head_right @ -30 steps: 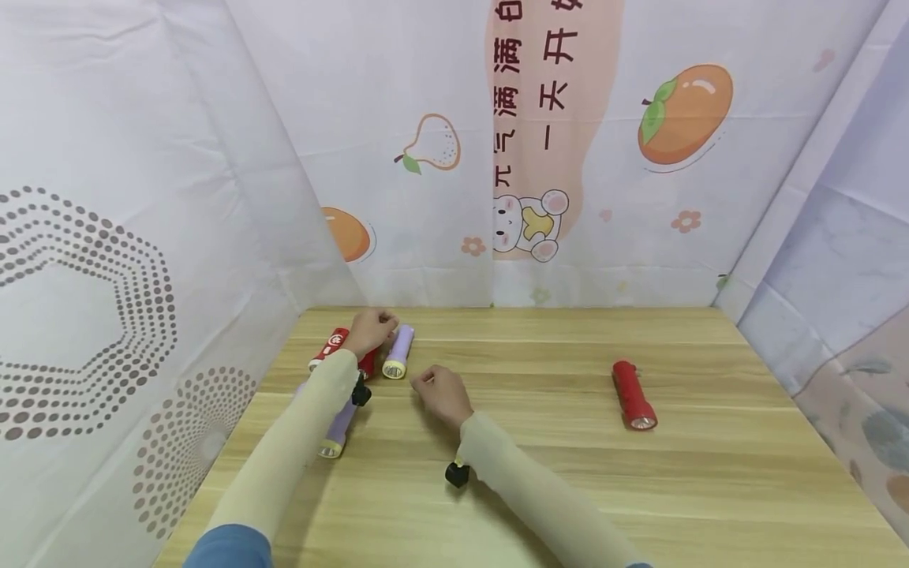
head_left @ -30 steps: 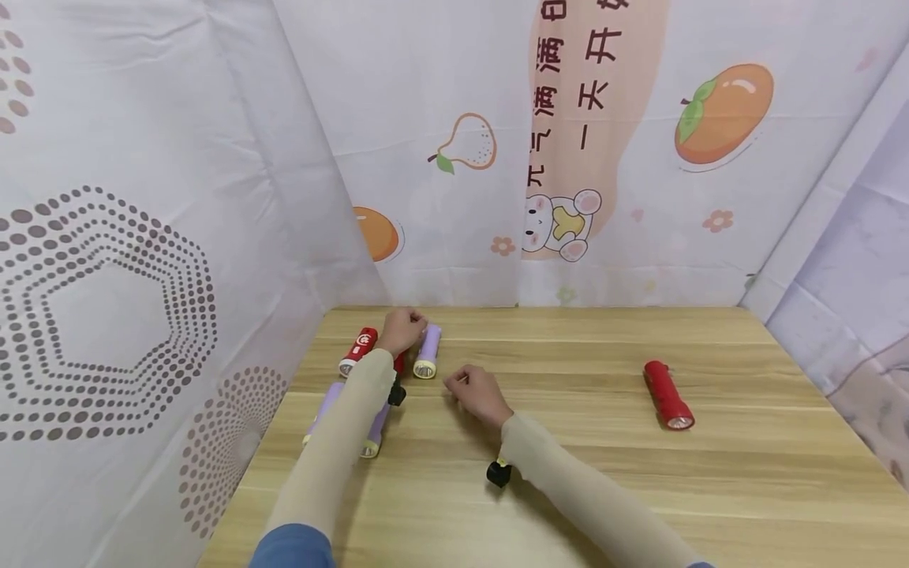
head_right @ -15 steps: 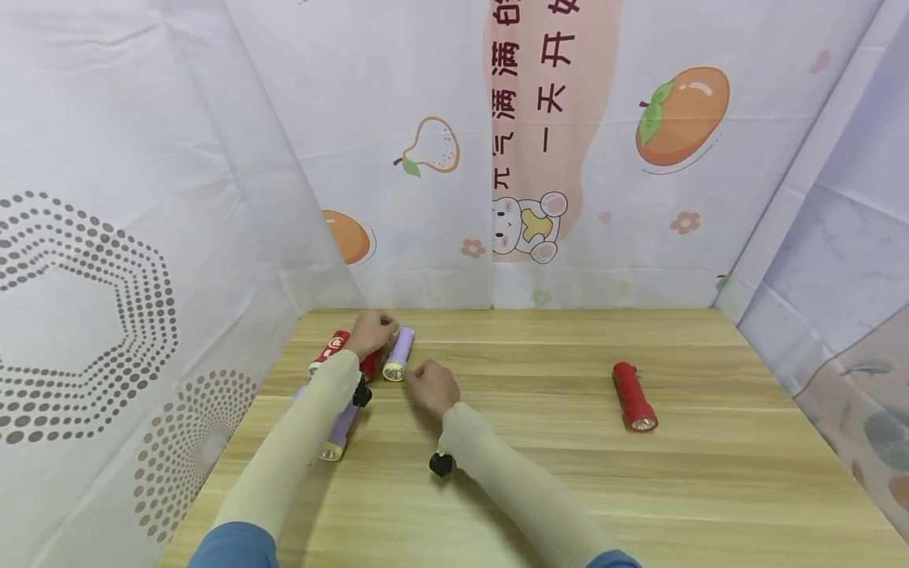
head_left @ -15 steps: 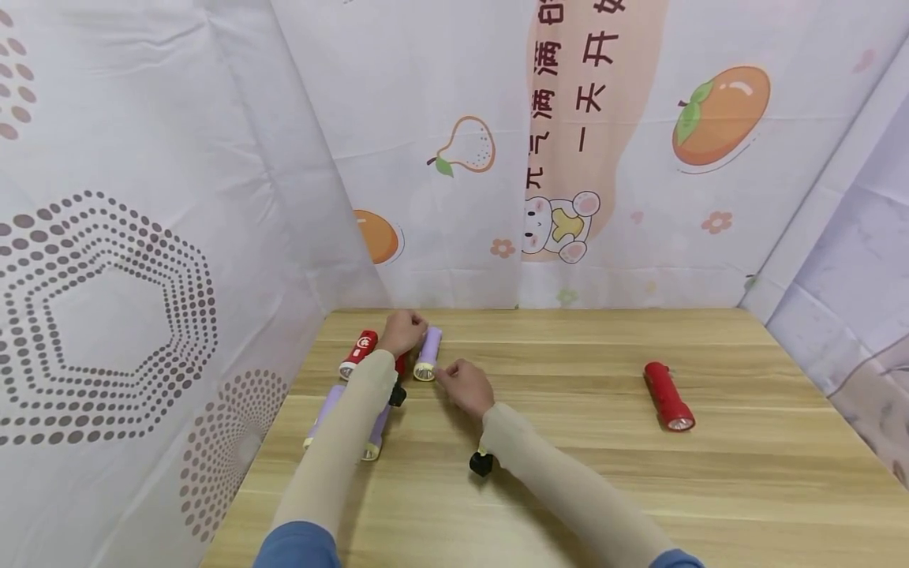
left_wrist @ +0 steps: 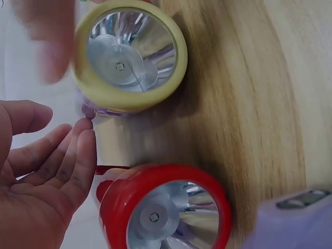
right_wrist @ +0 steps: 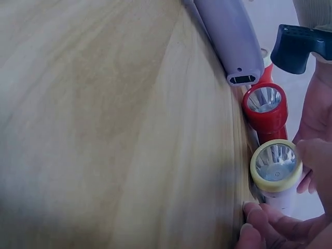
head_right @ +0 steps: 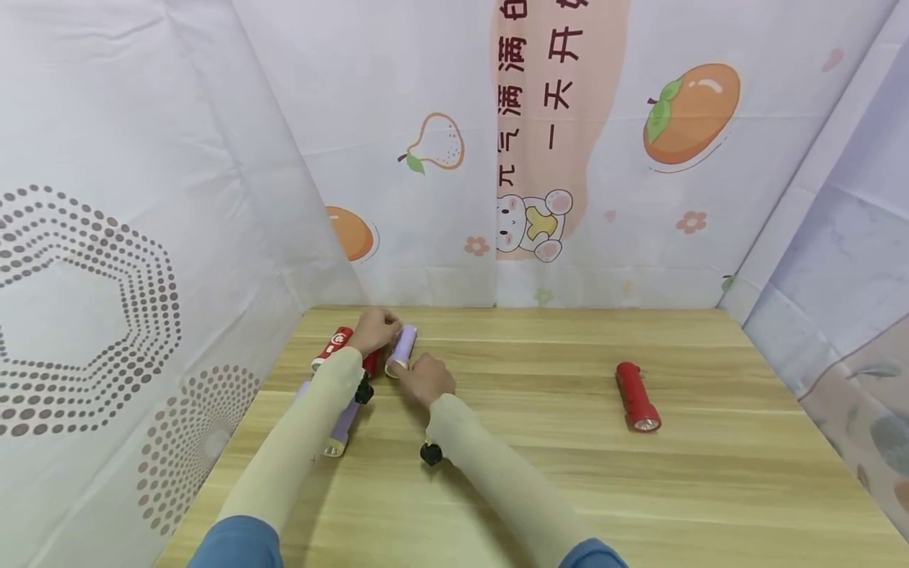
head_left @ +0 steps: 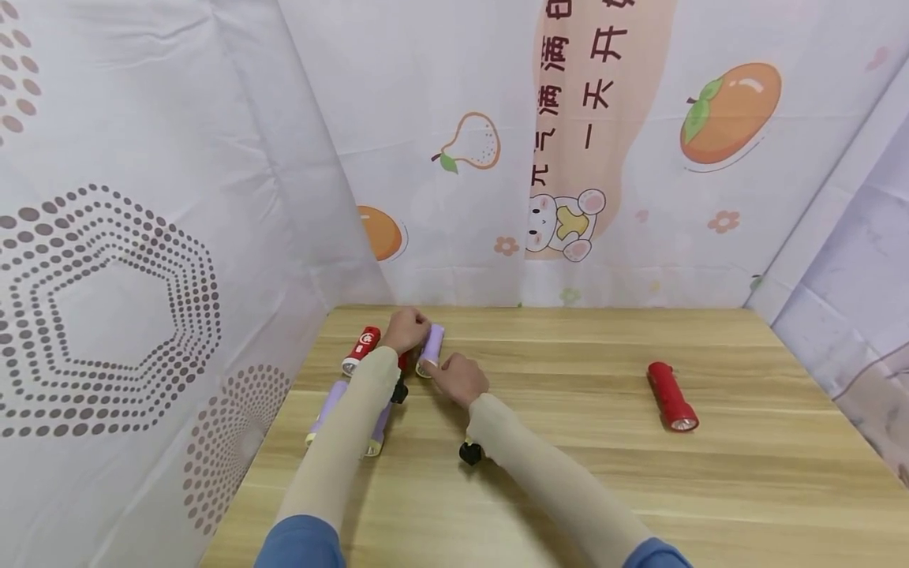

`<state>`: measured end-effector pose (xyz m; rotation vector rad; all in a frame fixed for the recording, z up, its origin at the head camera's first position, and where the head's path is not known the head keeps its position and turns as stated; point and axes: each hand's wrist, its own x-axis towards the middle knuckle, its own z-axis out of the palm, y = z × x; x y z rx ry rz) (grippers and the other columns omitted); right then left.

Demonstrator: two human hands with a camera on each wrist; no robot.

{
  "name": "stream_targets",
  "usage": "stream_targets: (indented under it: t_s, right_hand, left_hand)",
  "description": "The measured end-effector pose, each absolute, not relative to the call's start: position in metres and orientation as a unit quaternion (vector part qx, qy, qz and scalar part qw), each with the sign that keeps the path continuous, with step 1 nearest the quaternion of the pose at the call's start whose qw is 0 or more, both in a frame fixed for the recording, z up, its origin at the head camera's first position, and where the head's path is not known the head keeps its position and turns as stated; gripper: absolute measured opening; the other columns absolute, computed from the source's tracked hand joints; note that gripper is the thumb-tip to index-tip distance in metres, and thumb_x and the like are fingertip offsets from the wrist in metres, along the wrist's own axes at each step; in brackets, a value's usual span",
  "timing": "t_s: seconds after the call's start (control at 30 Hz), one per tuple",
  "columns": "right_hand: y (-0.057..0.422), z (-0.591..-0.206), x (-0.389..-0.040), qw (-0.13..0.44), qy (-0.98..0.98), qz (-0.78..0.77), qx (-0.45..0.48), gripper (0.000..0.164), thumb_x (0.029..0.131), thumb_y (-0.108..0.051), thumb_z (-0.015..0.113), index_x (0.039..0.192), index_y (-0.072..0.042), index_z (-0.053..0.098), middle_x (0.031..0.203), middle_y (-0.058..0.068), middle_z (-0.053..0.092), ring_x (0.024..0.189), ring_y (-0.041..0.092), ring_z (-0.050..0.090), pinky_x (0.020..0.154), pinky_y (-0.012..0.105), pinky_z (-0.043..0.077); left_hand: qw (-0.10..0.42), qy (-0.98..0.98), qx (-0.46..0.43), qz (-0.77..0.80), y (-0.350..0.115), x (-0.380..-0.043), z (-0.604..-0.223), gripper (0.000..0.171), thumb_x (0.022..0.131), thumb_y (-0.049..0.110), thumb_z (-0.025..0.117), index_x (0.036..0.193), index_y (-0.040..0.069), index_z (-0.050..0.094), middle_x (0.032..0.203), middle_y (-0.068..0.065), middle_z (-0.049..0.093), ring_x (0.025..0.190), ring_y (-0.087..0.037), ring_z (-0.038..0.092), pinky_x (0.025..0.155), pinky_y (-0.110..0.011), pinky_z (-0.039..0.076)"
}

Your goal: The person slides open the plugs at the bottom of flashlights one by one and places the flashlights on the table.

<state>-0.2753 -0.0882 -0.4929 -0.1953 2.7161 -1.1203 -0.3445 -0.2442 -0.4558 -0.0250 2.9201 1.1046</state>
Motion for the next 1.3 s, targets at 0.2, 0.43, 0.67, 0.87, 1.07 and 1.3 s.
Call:
stream_targets:
  t_s: [0.2,0.43,0.67,0.87,1.07,1.3]
  right_hand:
    - [-0.0895,-0.4925,-0.2798,0.105,0.909,-0.398,-0.069,0.056,0.083,-0.067,0.053,0.054,-0.020,0.047,0.047,-0.005,0.041,0.041,0.012,0.037,0.036,0.027,0.027]
    - [-0.0904,-0.4896,-0.2827,0.099,0.905,-0.409,-0.066,0.056,0.084,-0.067,0.054,0.057,-0.018,0.051,0.048,-0.005,0.043,0.042,0.011,0.039,0.038,0.027,0.028]
    - [-0.0892,-0.4876,-0.2832,0.111,0.896,-0.424,-0.066,0.053,0.085,-0.062,0.057,0.061,-0.015,0.056,0.048,-0.005,0.046,0.042,0.010,0.041,0.038,0.026,0.031]
    - [-0.0859,-0.4851,-0.2790,0.132,0.869,-0.472,-0.067,0.051,0.087,-0.052,0.063,0.071,-0.003,0.065,0.047,-0.002,0.046,0.041,0.011,0.041,0.037,0.026,0.033]
    - [-0.0838,-0.4864,-0.2765,0.128,0.861,-0.488,-0.072,0.048,0.088,-0.049,0.064,0.075,-0.002,0.066,0.049,-0.002,0.047,0.042,0.010,0.041,0.037,0.025,0.034]
    - [-0.0815,-0.4890,-0.2750,0.118,0.850,-0.506,-0.090,0.042,0.087,-0.044,0.067,0.083,-0.003,0.068,0.058,0.001,0.055,0.046,0.012,0.046,0.040,0.026,0.039]
  left_hand:
    - [0.022,0.934,-0.007,0.357,-0.2434,-0.3416,-0.4517,0.024,0.093,0.021,0.055,0.101,0.004,0.069,0.088,-0.008,0.065,0.071,-0.019,0.061,0.058,-0.028,0.051]
    - [0.019,0.946,0.006,0.325,-0.2428,-0.3448,-0.4512,0.023,0.092,0.021,0.055,0.098,0.005,0.070,0.087,-0.005,0.066,0.077,-0.018,0.060,0.066,-0.029,0.050]
    - [0.035,0.947,0.011,0.321,-0.2432,-0.3457,-0.4500,0.024,0.093,0.022,0.054,0.100,0.005,0.070,0.085,-0.005,0.065,0.077,-0.019,0.060,0.066,-0.029,0.050]
    - [0.031,0.948,0.017,0.315,-0.2440,-0.3423,-0.4494,0.023,0.093,0.021,0.056,0.098,0.004,0.072,0.085,-0.005,0.066,0.076,-0.018,0.058,0.064,-0.027,0.048]
    - [0.029,0.950,0.023,0.309,-0.2429,-0.3421,-0.4479,0.024,0.094,0.022,0.056,0.100,0.005,0.071,0.086,-0.005,0.066,0.078,-0.018,0.059,0.067,-0.028,0.049]
    - [0.032,0.939,0.009,0.341,-0.2423,-0.3403,-0.4480,0.027,0.095,0.024,0.056,0.105,0.003,0.068,0.092,-0.008,0.066,0.078,-0.019,0.060,0.065,-0.028,0.050]
